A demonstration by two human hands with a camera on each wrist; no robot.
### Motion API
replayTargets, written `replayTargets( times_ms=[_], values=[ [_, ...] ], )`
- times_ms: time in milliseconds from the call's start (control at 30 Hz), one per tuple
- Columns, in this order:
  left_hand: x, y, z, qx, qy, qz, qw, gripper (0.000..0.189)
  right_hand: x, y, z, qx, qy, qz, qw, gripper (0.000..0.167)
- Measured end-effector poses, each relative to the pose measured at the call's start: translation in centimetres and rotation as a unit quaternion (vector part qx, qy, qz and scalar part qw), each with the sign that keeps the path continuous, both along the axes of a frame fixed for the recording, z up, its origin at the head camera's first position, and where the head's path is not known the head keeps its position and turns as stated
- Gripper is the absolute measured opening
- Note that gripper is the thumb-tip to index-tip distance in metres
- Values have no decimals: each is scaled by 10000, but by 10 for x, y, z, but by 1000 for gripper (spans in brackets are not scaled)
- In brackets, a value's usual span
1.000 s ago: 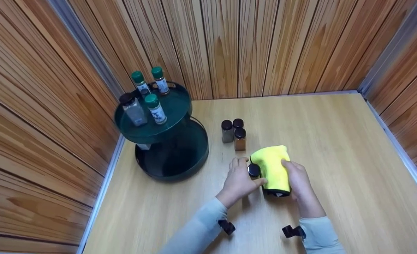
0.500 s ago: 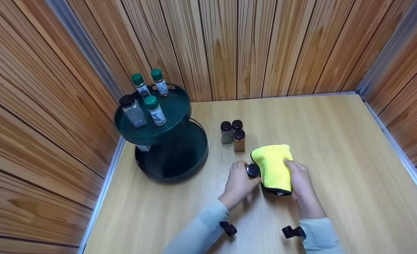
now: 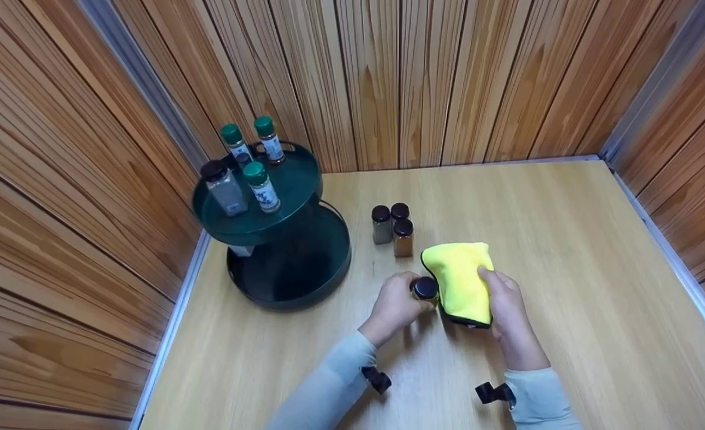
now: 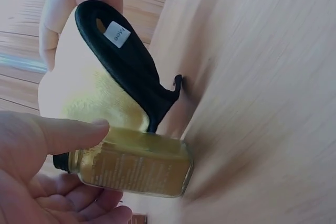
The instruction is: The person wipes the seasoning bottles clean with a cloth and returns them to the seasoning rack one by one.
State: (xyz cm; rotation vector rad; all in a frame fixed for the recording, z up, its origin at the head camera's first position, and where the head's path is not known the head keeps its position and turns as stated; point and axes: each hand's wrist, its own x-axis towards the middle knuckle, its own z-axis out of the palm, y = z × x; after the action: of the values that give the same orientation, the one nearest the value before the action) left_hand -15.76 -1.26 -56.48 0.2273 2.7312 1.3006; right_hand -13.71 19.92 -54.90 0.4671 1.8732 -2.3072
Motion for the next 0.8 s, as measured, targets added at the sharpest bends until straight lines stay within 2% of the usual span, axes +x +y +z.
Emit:
replayTargets(
  times_ms=[167,300,433,567,800],
  values=[
    [-2,-3,-2,103,-134,-243,9996,41,0,-3,4,-3,313,-72,9995,40],
    [-1,-3,-3,232,-276,-434,9984,43,2,-5,7,59,472,105,9988,41],
    [0,-1,-3,193,-218,-674,9973,41,4,-8,7,154,459,359,9982,39],
    [-2,-1,0,142,-211,-648,9976,36,1,-14,1,147,235,393,9988,45],
    [-7,-3,5,-91,-443,-502,9977,34,-7,-30,-25,341,-477,174,9981,43]
  ],
)
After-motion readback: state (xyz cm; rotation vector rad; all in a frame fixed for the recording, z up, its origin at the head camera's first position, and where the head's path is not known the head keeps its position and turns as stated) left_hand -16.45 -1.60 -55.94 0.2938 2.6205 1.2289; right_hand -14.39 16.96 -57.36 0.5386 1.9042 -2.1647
